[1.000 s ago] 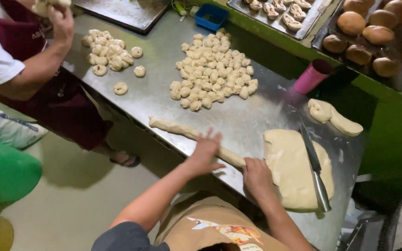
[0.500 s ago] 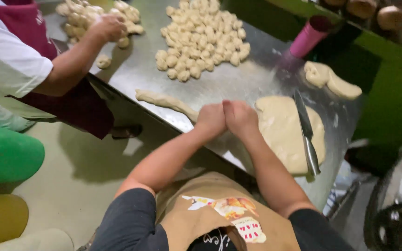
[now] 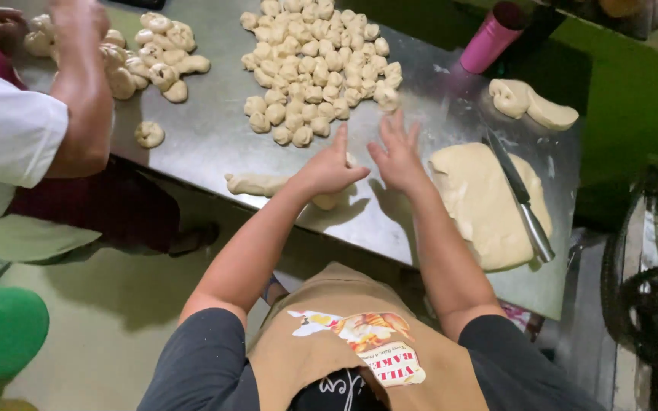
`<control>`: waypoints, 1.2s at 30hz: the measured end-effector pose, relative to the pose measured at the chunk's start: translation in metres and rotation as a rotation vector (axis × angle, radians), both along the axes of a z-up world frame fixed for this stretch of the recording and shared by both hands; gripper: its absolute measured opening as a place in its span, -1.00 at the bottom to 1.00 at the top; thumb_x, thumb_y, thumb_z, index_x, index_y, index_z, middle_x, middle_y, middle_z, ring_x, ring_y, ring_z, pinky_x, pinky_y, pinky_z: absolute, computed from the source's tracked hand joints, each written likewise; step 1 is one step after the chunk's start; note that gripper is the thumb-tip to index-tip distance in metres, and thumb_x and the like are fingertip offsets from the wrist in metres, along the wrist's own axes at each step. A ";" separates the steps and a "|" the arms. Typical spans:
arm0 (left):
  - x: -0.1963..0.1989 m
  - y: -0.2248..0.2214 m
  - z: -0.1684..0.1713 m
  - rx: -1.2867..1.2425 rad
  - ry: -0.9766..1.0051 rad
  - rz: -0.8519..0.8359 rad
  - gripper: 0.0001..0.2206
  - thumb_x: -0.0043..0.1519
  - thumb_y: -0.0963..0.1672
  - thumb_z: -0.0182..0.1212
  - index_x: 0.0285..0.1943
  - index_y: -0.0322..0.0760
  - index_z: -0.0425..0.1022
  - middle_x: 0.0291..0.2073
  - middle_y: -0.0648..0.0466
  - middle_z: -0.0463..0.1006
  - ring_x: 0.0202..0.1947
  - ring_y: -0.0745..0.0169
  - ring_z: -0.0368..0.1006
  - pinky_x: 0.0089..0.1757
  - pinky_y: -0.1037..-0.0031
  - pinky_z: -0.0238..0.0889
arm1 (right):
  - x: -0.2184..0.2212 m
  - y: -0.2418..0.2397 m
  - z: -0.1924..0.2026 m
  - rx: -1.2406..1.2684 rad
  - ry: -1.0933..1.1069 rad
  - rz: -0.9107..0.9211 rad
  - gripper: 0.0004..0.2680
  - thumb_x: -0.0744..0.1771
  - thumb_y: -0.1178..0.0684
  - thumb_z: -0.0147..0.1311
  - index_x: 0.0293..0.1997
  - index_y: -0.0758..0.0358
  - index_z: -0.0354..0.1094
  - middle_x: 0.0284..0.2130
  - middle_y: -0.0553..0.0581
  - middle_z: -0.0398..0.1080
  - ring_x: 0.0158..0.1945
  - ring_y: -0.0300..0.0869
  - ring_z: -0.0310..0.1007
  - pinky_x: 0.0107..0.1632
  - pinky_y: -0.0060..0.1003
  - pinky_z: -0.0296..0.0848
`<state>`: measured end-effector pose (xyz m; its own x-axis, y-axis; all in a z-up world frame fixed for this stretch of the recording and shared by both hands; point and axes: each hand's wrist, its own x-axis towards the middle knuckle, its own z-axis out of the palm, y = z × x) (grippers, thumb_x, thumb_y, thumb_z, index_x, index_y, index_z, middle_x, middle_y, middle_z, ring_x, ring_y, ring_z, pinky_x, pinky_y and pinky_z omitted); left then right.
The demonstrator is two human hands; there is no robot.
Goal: Portioning and rolling dough into small balls on a metal table in a bakery.
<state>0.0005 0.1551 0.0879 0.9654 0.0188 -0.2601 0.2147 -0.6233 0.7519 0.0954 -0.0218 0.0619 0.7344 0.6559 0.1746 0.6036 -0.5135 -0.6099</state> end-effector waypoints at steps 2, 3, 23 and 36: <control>-0.013 0.006 0.019 -0.049 -0.059 -0.092 -0.03 0.21 -0.02 0.21 0.59 -0.45 -0.51 0.18 -0.49 0.43 0.23 -0.48 0.38 0.18 -0.14 0.27 | -0.002 0.004 -0.041 0.109 0.210 -0.013 -0.64 0.47 -0.10 -0.12 0.31 0.43 0.24 0.16 0.57 0.15 0.14 0.38 0.02 0.17 0.19 0.00; -0.021 0.008 0.027 -0.102 -0.105 -0.163 -0.06 0.24 -0.21 0.18 0.57 -0.52 -0.62 0.14 -0.54 0.43 0.20 -0.54 0.38 0.16 -0.17 0.29 | -0.002 0.004 -0.061 0.214 0.432 -0.008 -0.64 0.48 -0.22 -0.20 0.20 0.17 0.47 -0.11 0.35 0.53 -0.14 0.06 0.51 -0.11 -0.06 0.52; 0.075 0.038 -0.108 0.656 -0.043 0.000 -0.60 0.23 0.01 -0.11 -0.15 -0.16 0.70 -0.27 0.06 0.70 -0.11 -0.09 0.64 -0.18 0.02 0.51 | -0.105 0.032 0.041 -0.174 0.257 0.176 -0.66 0.38 -0.23 -0.16 -0.25 0.18 0.50 -0.26 0.28 0.52 -0.05 0.25 0.47 0.05 0.15 0.41; 0.007 -0.013 -0.066 0.186 -0.635 0.154 -0.44 0.15 -0.11 0.21 0.36 -0.48 0.39 -0.07 -0.41 0.55 -0.01 -0.53 0.48 -0.02 -0.08 0.40 | -0.004 0.004 -0.062 0.344 -0.009 0.153 -0.80 0.43 -0.09 0.05 -0.29 0.15 0.45 -0.48 0.23 0.45 -0.25 0.15 0.53 -0.15 -0.04 0.48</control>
<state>0.0076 0.1416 0.0216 0.9124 0.1581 0.3776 -0.1365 -0.7522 0.6447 0.0909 -0.0175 -0.0003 0.6300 0.6596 0.4099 0.6636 -0.1831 -0.7253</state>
